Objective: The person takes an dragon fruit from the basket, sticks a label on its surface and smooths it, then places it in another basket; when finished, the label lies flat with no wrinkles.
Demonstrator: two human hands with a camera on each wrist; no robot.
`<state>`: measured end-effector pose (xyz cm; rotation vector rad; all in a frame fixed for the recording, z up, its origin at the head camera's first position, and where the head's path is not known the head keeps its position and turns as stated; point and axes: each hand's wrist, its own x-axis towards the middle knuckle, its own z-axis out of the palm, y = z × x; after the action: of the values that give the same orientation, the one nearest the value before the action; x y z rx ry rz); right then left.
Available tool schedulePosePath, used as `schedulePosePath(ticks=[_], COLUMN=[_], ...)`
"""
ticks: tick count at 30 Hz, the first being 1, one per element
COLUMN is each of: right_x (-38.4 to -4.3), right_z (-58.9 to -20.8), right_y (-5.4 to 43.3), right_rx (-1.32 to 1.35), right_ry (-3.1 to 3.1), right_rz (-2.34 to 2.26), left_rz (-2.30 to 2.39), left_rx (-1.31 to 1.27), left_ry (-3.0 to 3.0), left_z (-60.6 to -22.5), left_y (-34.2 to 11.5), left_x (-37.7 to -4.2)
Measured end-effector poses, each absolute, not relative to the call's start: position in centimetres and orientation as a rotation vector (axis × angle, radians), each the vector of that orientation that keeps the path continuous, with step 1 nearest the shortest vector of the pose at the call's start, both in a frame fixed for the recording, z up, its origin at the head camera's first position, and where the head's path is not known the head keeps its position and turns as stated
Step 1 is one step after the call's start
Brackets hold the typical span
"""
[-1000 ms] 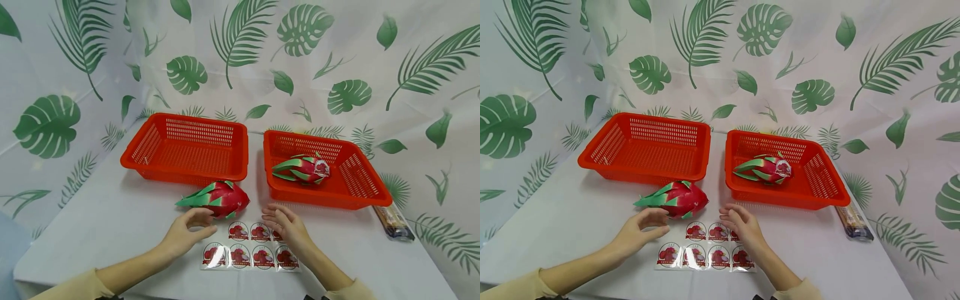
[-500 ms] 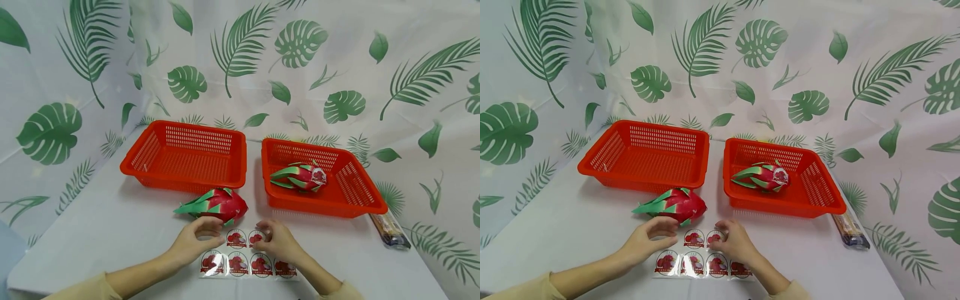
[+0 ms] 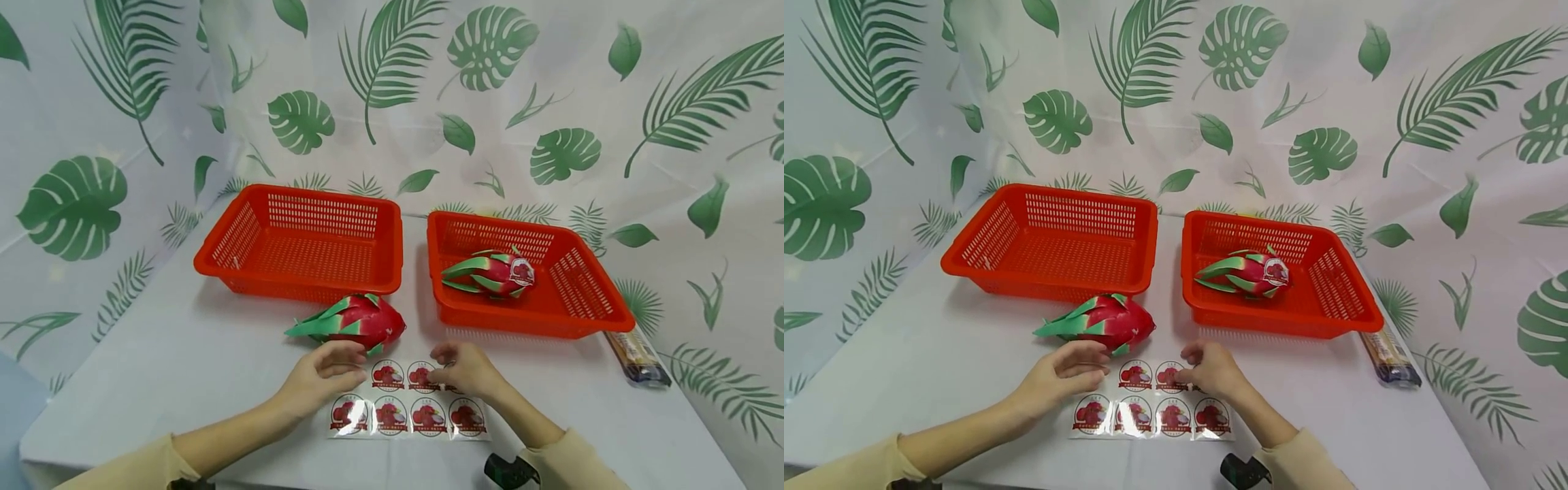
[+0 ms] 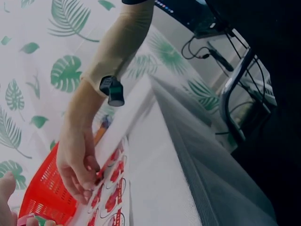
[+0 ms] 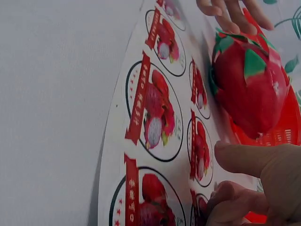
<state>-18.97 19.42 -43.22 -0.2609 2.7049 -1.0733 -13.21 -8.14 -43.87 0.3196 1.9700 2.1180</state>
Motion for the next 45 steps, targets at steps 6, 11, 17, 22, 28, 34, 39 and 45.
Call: schedulePosePath(ticks=[6, 11, 17, 22, 28, 34, 39, 45], right_x=[-18.8, -18.7, -18.4, -18.3, -18.2, -18.8, -19.2, -19.4], right_z=[-43.4, -43.4, -43.1, -43.2, -43.4, -43.1, -42.8, -42.5], right_y=[18.8, 18.4, 19.5, 21.0, 21.8, 20.6, 19.5, 19.3], right_rx=[-0.305, -0.322, -0.347, -0.392, -0.472, -0.611, -0.639, -0.613], right_ry=[2.753, 2.813, 2.824, 2.828, 2.827, 2.841, 2.846, 2.784], right_rz=[-0.929, -0.783, -0.72, -0.733, -0.766, -0.777, -0.556, -0.48], left_rz=[2.221, 2.247, 2.231, 2.116, 2.007, 2.025, 1.987, 1.941], left_rx=[0.226, 0.219, 0.256, 0.283, 0.316, 0.312, 0.296, 0.308], left_ry=[1.673, 1.539, 1.549, 1.746, 1.906, 1.907, 1.894, 1.905], left_z=[-43.8, -43.6, -43.6, -44.0, -44.3, -44.4, -44.6, -44.7], left_y=[-8.3, -8.2, -7.9, -6.9, -5.6, -5.9, -6.7, -7.1], left_x=[-13.4, -13.4, -13.4, -13.6, -13.6, -13.6, -13.4, -13.6])
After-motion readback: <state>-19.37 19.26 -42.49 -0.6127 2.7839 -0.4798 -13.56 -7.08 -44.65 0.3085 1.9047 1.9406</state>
